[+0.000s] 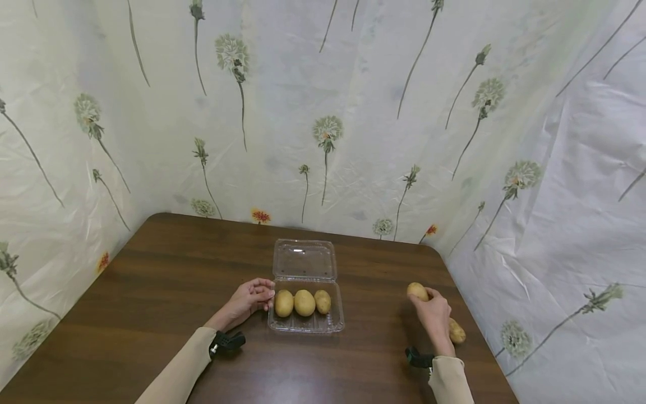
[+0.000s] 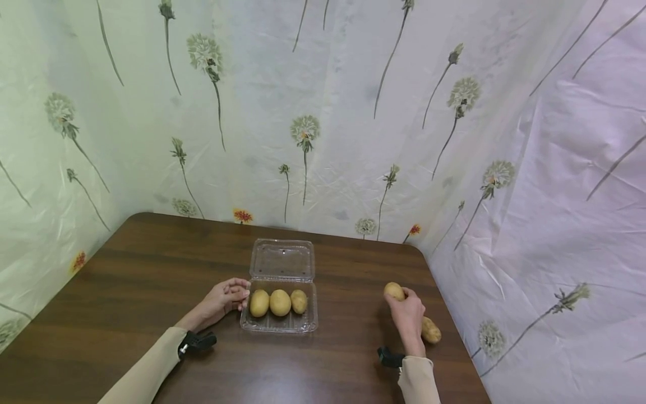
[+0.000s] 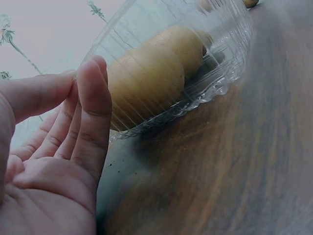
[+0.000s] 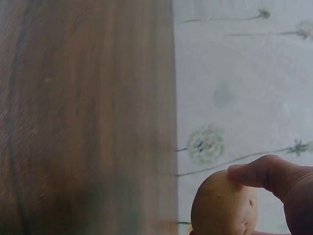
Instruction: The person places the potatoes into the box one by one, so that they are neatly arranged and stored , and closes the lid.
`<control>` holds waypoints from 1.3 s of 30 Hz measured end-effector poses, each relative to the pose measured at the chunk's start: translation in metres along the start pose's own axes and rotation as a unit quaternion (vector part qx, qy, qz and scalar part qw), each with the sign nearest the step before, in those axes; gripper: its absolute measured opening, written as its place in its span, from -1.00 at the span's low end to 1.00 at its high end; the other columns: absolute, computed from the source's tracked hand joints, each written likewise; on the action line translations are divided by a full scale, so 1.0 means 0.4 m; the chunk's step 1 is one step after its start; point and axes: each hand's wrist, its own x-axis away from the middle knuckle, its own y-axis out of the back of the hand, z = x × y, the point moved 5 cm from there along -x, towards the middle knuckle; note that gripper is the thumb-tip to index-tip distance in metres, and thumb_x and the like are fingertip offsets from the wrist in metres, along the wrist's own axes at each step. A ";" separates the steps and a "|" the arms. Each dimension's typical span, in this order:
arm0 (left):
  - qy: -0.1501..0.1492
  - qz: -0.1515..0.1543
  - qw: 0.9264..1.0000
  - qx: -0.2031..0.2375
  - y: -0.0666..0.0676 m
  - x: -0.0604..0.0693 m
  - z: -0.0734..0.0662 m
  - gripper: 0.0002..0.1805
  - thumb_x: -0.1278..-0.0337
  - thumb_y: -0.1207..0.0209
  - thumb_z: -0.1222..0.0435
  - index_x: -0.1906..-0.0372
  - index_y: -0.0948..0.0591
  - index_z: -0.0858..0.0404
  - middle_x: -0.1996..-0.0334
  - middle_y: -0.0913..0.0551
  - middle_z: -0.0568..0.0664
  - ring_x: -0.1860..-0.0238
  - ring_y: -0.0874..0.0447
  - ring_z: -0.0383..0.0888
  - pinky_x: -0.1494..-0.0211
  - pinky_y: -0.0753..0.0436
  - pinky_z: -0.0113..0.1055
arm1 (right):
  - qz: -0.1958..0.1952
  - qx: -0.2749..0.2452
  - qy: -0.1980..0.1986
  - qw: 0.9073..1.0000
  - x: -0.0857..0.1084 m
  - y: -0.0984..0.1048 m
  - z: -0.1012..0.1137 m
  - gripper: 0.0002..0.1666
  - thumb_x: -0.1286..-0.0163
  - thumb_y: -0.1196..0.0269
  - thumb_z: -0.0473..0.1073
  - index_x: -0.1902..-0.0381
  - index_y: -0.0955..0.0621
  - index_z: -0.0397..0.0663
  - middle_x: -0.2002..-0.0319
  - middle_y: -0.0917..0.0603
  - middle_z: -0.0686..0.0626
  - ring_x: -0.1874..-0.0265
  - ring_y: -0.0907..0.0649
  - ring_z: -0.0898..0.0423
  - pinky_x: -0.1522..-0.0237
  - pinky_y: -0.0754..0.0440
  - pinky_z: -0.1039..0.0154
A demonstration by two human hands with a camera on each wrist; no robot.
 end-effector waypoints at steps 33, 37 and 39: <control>0.001 -0.002 1.000 -0.004 0.001 0.002 0.002 -0.67 -0.32 -0.12 0.39 -0.09 -0.36 0.42 0.45 -0.63 -0.13 0.44 -0.61 -0.25 0.35 -0.61 -0.43 | 0.051 -0.013 0.059 0.997 0.066 -0.053 0.147 -0.33 -0.20 -0.35 0.11 -0.14 -0.55 -0.21 0.07 -0.69 -0.27 0.18 -0.66 -0.13 0.27 -0.58 0.13; 0.003 -0.002 1.000 -0.003 0.001 0.000 0.006 -0.67 -0.31 -0.13 0.38 -0.07 -0.37 0.40 0.45 -0.63 -0.12 0.44 -0.61 -0.25 0.35 -0.61 -0.42 | 0.059 -0.018 0.068 0.996 0.078 -0.062 0.172 -0.32 -0.21 -0.35 0.11 -0.15 -0.54 -0.22 0.07 -0.69 -0.28 0.16 -0.67 -0.12 0.26 -0.59 0.12; 0.005 -0.002 1.000 -0.004 0.002 0.000 0.008 -0.67 -0.31 -0.14 0.36 -0.07 -0.37 0.39 0.46 -0.63 -0.12 0.44 -0.61 -0.24 0.35 -0.61 -0.42 | 0.065 -0.023 0.070 0.995 0.086 -0.067 0.182 -0.32 -0.22 -0.35 0.11 -0.16 -0.54 -0.21 0.06 -0.69 -0.28 0.15 -0.68 -0.11 0.25 -0.60 0.11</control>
